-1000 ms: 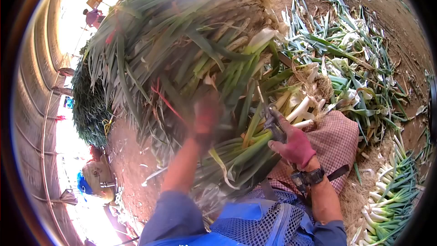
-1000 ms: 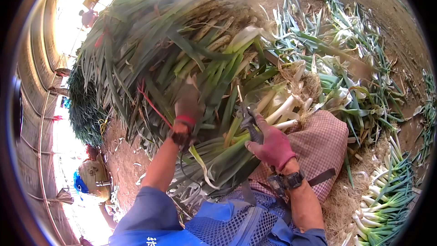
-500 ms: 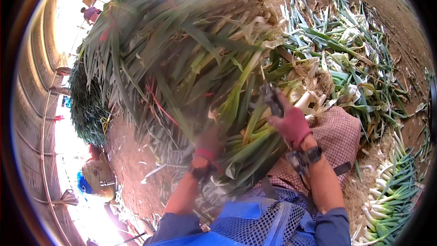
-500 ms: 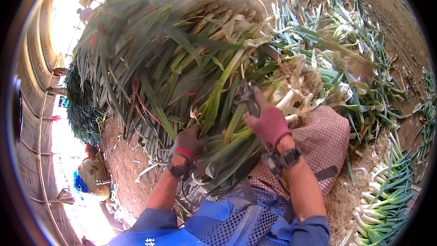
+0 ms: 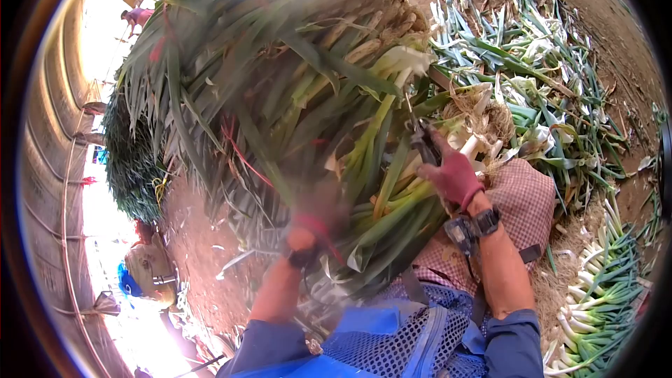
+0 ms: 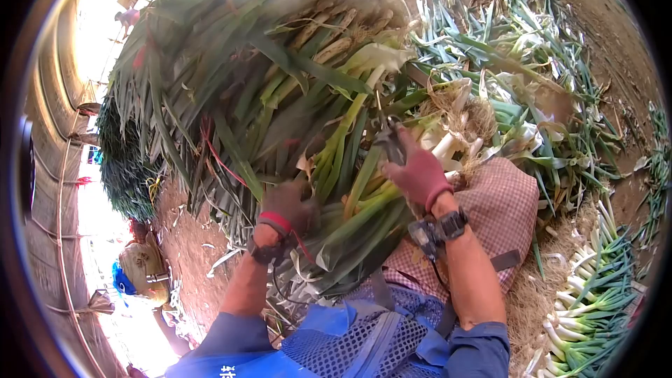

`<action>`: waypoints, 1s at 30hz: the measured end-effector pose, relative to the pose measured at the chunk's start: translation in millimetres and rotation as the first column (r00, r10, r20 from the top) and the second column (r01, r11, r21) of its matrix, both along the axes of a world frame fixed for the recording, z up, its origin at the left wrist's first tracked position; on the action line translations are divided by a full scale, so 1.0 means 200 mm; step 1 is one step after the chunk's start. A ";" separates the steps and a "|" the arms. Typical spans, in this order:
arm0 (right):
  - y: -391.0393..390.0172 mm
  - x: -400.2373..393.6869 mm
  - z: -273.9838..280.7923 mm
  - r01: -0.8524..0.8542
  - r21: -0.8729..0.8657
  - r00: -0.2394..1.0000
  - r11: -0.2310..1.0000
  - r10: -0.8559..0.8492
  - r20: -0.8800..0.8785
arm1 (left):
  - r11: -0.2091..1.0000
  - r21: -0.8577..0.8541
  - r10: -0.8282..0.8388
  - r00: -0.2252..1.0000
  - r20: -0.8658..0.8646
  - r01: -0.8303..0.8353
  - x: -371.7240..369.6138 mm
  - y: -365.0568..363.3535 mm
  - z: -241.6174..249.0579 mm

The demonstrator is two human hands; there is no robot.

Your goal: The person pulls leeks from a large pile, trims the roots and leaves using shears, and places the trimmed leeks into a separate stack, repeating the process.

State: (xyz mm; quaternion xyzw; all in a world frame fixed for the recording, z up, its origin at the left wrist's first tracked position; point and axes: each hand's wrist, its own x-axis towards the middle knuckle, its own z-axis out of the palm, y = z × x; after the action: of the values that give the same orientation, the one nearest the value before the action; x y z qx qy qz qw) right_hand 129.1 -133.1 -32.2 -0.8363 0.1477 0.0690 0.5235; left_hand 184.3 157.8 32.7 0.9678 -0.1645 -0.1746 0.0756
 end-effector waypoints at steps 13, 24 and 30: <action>0.22 -0.20 0.04 -0.158 -0.011 0.986 0.987 0.157 -0.057 | 0.986 0.166 -0.043 0.964 0.262 -0.001 0.37 -0.29 -0.33; -0.01 0.03 0.00 0.011 -0.062 0.997 0.998 -0.015 -0.074 | 0.958 0.287 -0.082 0.976 0.204 0.020 0.43 -0.39 -0.38; 0.13 -0.26 0.16 -0.178 0.136 0.984 0.975 0.177 0.018 | 0.990 0.052 -0.125 0.981 -0.149 0.134 0.32 -0.38 -0.43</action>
State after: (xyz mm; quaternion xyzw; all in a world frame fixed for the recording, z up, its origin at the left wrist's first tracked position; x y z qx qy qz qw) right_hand 77.3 -106.8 -0.9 -0.8085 0.0660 0.1231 0.5717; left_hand 247.9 81.5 -52.3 0.9417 -0.2158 -0.2541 0.0461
